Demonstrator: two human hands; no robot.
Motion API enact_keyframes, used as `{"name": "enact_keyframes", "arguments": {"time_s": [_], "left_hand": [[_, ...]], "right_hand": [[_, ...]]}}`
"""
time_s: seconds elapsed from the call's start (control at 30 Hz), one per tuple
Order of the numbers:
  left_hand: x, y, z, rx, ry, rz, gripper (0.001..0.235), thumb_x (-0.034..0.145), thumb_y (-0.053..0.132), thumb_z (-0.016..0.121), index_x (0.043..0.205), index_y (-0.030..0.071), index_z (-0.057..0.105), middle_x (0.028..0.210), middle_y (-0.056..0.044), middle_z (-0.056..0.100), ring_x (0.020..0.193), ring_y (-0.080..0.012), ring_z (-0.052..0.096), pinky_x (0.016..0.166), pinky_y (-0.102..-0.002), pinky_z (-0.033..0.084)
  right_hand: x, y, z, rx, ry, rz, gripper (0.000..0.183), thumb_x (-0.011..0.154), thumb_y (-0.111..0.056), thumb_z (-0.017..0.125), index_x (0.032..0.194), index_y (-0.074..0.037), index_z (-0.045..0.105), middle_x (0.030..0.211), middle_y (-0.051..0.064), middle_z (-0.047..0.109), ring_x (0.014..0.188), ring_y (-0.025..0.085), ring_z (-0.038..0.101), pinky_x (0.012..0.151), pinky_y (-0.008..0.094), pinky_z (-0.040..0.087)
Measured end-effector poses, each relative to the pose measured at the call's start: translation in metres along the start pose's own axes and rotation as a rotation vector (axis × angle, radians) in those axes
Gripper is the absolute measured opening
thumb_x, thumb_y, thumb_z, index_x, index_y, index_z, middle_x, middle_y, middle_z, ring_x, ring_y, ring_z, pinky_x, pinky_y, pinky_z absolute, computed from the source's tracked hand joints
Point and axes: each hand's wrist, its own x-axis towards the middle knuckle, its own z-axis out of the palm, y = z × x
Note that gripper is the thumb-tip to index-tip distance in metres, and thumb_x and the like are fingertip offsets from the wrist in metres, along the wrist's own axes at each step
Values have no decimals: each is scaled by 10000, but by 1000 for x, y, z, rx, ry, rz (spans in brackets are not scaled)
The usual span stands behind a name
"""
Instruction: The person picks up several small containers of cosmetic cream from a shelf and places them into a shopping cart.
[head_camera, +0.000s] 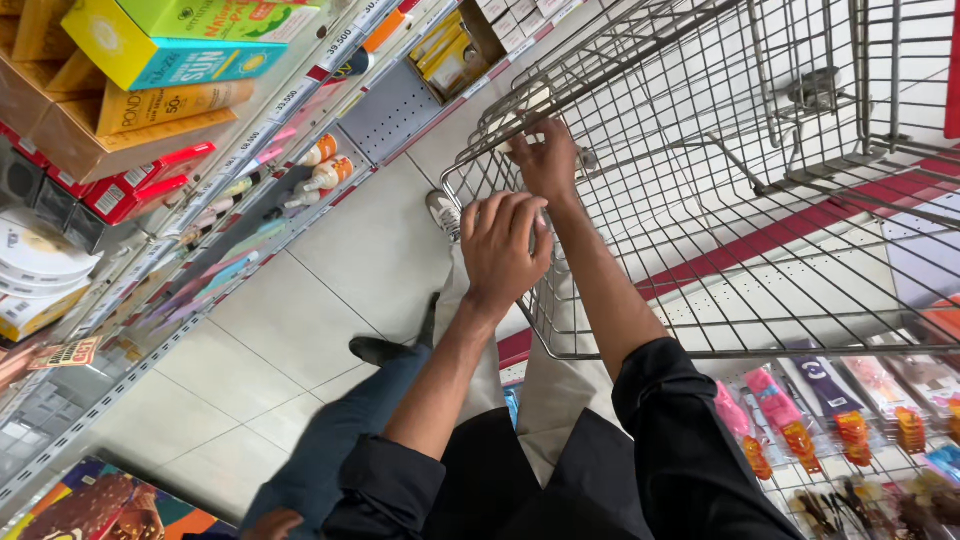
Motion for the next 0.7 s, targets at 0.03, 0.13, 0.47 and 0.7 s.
{"name": "enact_keyframes", "arguments": {"time_s": [0.03, 0.13, 0.47, 0.7], "left_hand": [[-1, -1, 1, 1, 0, -6, 200, 871, 157, 597, 1045, 210, 681, 958, 25, 668, 1031, -202, 650, 972, -430, 397], [-4, -2, 4, -2, 11, -19, 190, 862, 164, 605, 1026, 215, 686, 946, 33, 670, 1010, -196, 658, 956, -412, 414], [-3, -3, 4, -25, 59, -4, 157, 861, 152, 603, 985, 203, 685, 918, 28, 660, 970, -198, 671, 925, -394, 450], [-4, -3, 4, -34, 61, -6, 160, 845, 157, 614, 976, 216, 684, 913, 39, 655, 965, -190, 677, 914, -392, 463]], "right_hand": [[0, -2, 2, -2, -5, 2, 196, 968, -85, 729, 1001, 66, 608, 992, 194, 558, 673, 352, 760, 531, 382, 646], [-2, -5, 6, -41, 23, 23, 332, 953, -185, 786, 1094, 70, 627, 965, 145, 504, 720, 344, 761, 606, 416, 647], [-8, -16, 13, -264, 75, -20, 440, 884, -254, 855, 1242, -106, 646, 904, 114, 576, 758, 335, 764, 643, 399, 647], [-9, -17, 17, -318, 100, -25, 535, 873, -384, 884, 1259, -113, 632, 921, 119, 582, 723, 308, 747, 643, 388, 639]]}}
